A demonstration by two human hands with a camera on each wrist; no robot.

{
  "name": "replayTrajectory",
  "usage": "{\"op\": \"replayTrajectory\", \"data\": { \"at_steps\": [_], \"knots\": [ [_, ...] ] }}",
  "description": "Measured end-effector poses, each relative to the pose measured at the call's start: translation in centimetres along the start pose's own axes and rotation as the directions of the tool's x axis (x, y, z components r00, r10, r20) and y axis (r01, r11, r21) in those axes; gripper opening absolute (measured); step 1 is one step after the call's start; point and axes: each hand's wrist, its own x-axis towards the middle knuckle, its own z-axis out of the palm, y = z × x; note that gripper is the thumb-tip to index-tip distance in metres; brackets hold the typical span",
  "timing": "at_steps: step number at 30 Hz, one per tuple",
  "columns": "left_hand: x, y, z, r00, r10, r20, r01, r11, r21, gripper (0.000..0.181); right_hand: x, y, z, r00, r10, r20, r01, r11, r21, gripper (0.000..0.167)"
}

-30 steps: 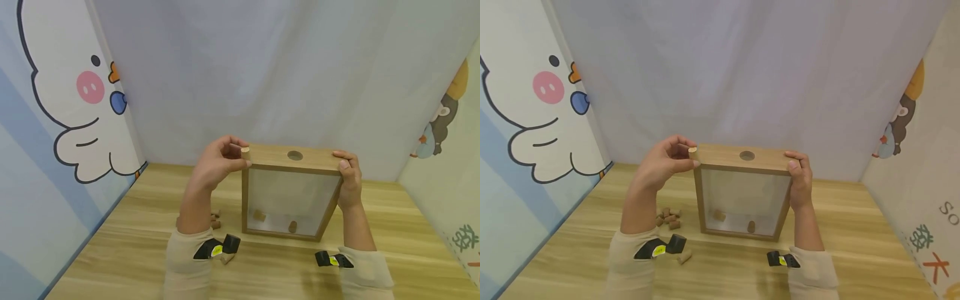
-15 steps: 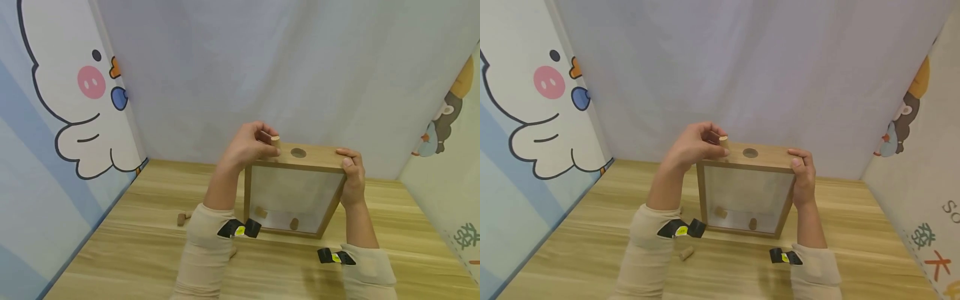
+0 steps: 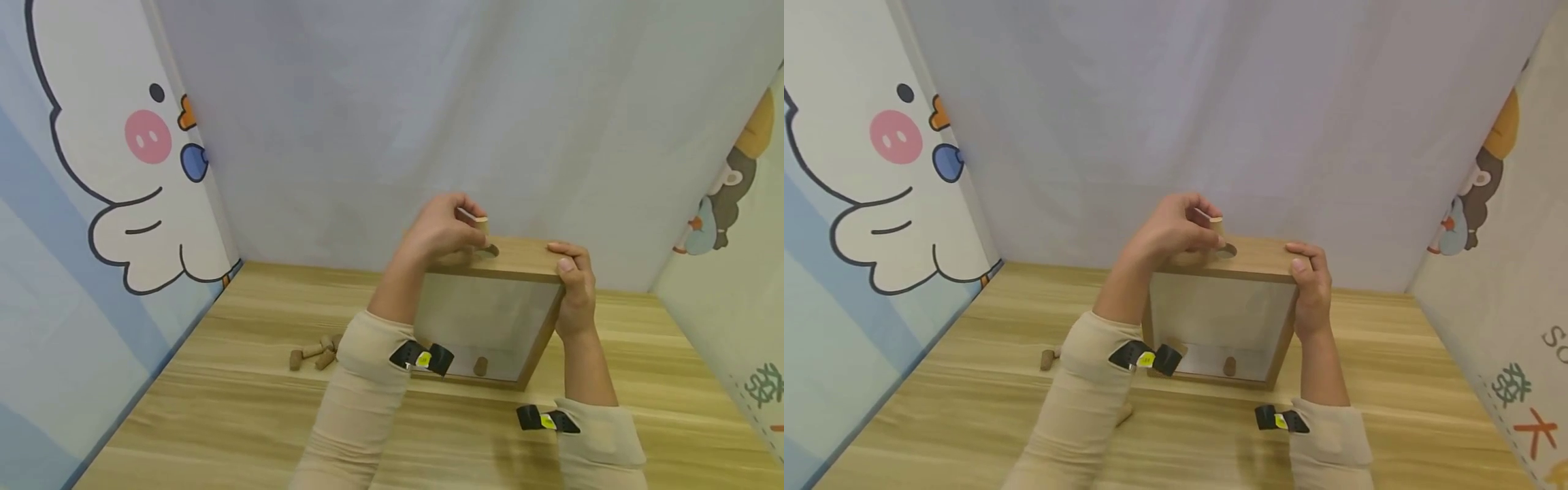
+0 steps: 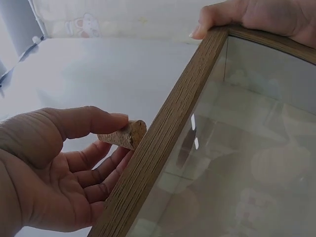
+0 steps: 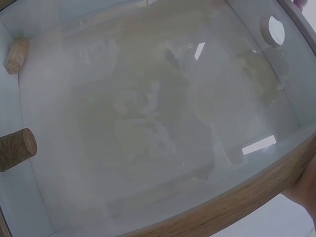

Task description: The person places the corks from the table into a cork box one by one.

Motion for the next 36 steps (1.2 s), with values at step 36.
{"op": "replayTrajectory", "data": {
  "at_steps": [36],
  "knots": [
    [-8.0,-3.8,-0.7,0.892,0.45,-0.034,-0.446,0.891,0.089,0.03,-0.2,-0.2,-0.1,1.0,-0.003,0.028,0.002,1.0,0.013,0.027]
  ]
}}
